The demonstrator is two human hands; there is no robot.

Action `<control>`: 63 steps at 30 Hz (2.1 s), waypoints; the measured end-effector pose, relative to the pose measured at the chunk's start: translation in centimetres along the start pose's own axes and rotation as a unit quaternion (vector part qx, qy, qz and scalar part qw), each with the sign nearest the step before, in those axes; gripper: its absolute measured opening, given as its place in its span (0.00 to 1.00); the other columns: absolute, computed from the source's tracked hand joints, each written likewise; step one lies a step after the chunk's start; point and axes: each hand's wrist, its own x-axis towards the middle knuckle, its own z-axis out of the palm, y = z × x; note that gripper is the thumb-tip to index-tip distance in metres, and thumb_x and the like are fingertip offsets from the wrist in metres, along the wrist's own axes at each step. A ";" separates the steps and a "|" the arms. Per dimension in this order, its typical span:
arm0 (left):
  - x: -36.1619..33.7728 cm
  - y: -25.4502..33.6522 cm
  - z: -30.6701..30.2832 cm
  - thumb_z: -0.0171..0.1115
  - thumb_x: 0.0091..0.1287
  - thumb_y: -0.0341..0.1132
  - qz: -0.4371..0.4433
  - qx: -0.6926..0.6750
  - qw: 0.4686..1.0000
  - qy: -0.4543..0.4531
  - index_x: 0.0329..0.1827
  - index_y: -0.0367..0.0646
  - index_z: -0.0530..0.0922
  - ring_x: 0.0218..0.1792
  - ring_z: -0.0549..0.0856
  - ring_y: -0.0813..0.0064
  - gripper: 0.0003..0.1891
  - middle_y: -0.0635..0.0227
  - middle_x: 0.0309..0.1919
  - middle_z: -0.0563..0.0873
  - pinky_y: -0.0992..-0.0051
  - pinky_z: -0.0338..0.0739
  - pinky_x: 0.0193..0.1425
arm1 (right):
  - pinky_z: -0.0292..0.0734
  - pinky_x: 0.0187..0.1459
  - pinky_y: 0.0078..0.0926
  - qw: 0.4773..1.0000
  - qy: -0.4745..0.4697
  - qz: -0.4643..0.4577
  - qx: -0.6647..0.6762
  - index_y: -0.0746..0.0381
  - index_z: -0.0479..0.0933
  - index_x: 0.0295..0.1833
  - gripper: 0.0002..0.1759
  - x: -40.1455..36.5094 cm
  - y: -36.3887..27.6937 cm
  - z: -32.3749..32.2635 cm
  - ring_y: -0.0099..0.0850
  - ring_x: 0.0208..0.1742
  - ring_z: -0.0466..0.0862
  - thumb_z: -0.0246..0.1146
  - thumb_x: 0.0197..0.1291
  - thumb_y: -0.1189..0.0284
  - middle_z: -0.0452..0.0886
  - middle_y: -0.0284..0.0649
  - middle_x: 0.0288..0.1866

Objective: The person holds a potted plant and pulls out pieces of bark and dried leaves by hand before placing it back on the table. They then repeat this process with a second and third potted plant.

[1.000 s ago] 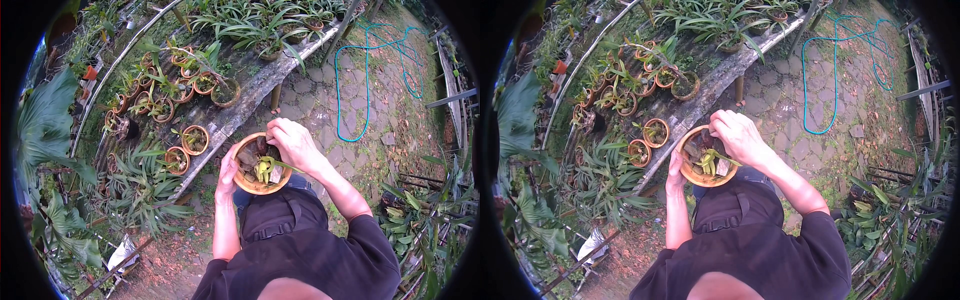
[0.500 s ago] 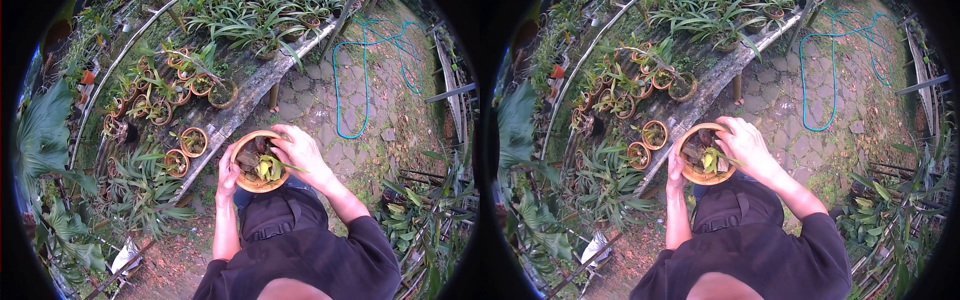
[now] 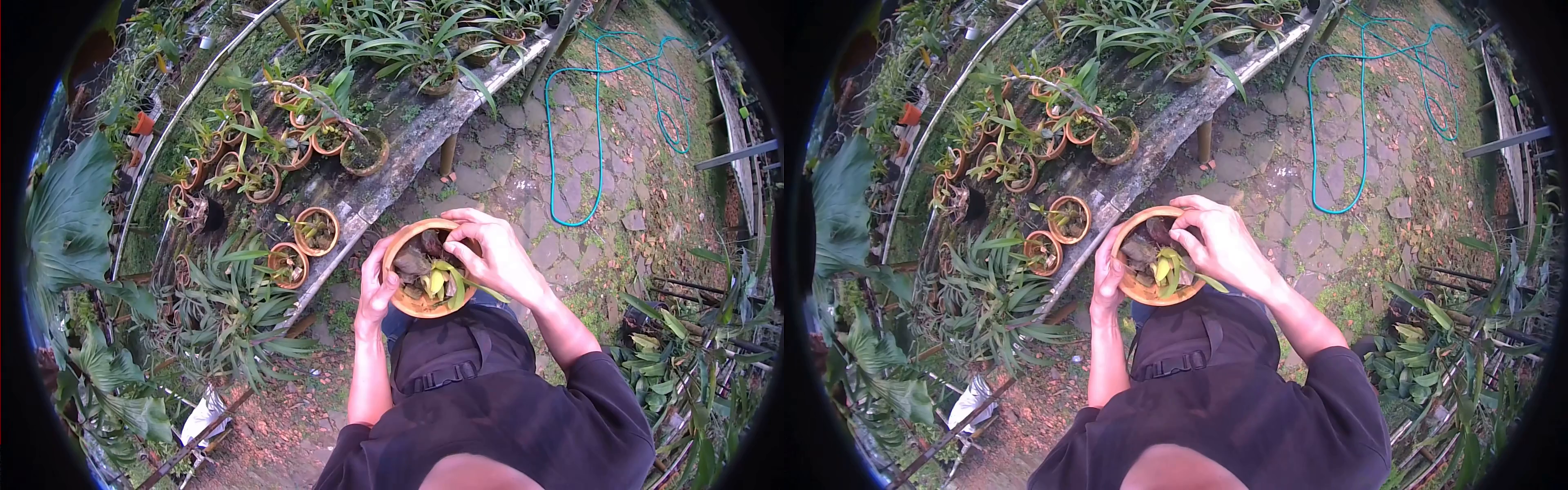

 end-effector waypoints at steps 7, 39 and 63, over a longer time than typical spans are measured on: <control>-0.3 0.9 0.5 0.68 0.62 0.61 -0.014 -0.046 0.998 0.032 0.72 0.29 0.65 0.68 0.76 0.65 0.47 0.54 0.66 0.76 0.65 0.65 0.75 | 0.79 0.50 0.37 0.997 0.039 -0.020 0.057 0.68 0.73 0.44 0.05 -0.5 0.4 -0.8 0.46 0.50 0.85 0.59 0.68 0.78 0.80 0.49 0.57; -1.8 -2.8 -0.9 0.58 0.73 0.56 -0.034 -0.108 0.987 0.112 0.74 0.35 0.63 0.65 0.77 0.65 0.37 0.57 0.65 0.76 0.63 0.68 0.73 | 0.75 0.61 0.45 0.983 0.020 -0.091 -0.160 0.64 0.79 0.42 0.10 -2.4 -0.5 -1.1 0.49 0.65 0.77 0.71 0.53 0.77 0.76 0.50 0.63; -2.1 -1.6 -0.1 0.52 0.77 0.53 -0.047 -0.084 0.987 0.126 0.76 0.35 0.63 0.70 0.74 0.64 0.34 0.55 0.69 0.74 0.63 0.67 0.75 | 0.78 0.55 0.38 0.991 0.073 0.011 -0.112 0.68 0.81 0.32 0.08 -2.5 1.2 -0.7 0.42 0.56 0.83 0.70 0.59 0.74 0.83 0.47 0.55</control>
